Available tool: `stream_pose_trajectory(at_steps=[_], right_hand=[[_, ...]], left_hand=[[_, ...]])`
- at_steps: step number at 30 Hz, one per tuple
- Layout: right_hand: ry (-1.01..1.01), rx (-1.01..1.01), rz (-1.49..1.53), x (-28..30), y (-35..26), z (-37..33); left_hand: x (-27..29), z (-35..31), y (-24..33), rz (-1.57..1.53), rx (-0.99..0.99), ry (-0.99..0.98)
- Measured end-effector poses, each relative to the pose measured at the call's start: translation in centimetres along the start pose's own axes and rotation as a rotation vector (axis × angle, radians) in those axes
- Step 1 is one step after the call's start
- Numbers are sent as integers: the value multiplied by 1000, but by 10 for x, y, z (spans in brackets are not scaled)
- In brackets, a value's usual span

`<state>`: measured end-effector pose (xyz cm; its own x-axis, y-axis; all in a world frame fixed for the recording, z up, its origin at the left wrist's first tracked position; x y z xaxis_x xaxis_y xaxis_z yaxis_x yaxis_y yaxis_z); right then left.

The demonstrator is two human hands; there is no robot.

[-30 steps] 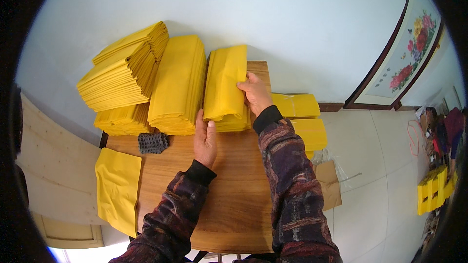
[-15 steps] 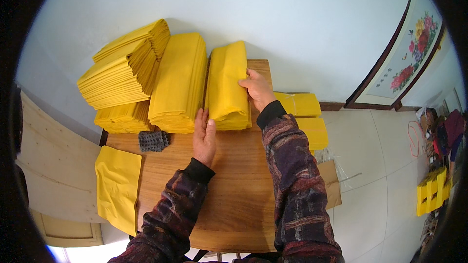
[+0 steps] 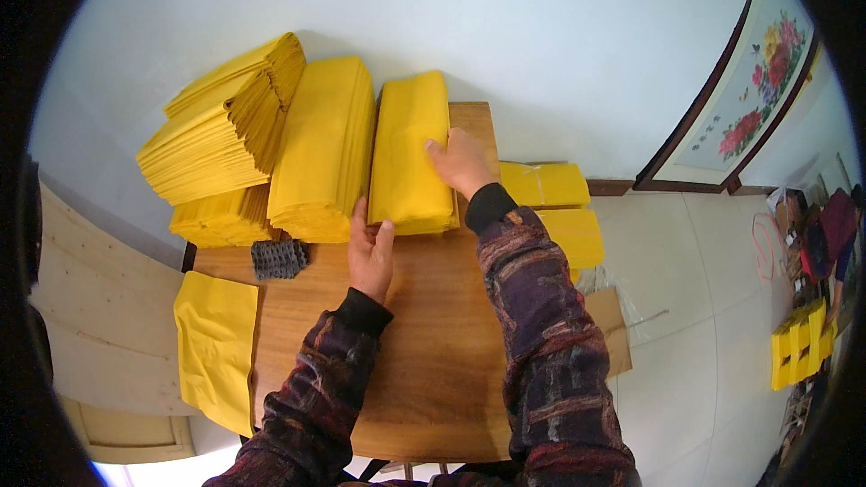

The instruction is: The person folds multiple yellow fabric pieces on a wooden table. They smooth each piece, fold it in half, then fold it again, and stack the finished pieces on the table.

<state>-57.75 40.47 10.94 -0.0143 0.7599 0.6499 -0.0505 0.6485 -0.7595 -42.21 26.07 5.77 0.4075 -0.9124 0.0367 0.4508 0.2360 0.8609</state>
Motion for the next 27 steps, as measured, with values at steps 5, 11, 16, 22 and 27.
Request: stream_pose_trajectory(at_steps=[5,11,16,22,27], right_hand=[[40,58,-182,-1,8,-1],[98,101,-153,-4,10,-8],[127,36,-131,-6,6,-17],[237,33,-38,9,14,-56],[90,37,156,15,24,-149]], left_hand=[[3,-1,-2,44,86,-15],[4,-1,-3,58,114,-22],[4,-1,-1,-15,185,-37],[14,-19,14,-92,142,7],[66,-82,47,36,265,-481]])
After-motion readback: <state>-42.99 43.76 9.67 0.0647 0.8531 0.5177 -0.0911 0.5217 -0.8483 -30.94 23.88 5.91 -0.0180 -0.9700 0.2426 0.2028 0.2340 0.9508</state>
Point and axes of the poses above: each hand's wrist, its own z-axis towards the middle knuckle, its own x-axis out of the back of the hand, y = z × x, the point moved 2 cm from there along z, towards the middle knuckle, and after that the axes turned 14 degrees about -x, right-handed, at the moved point
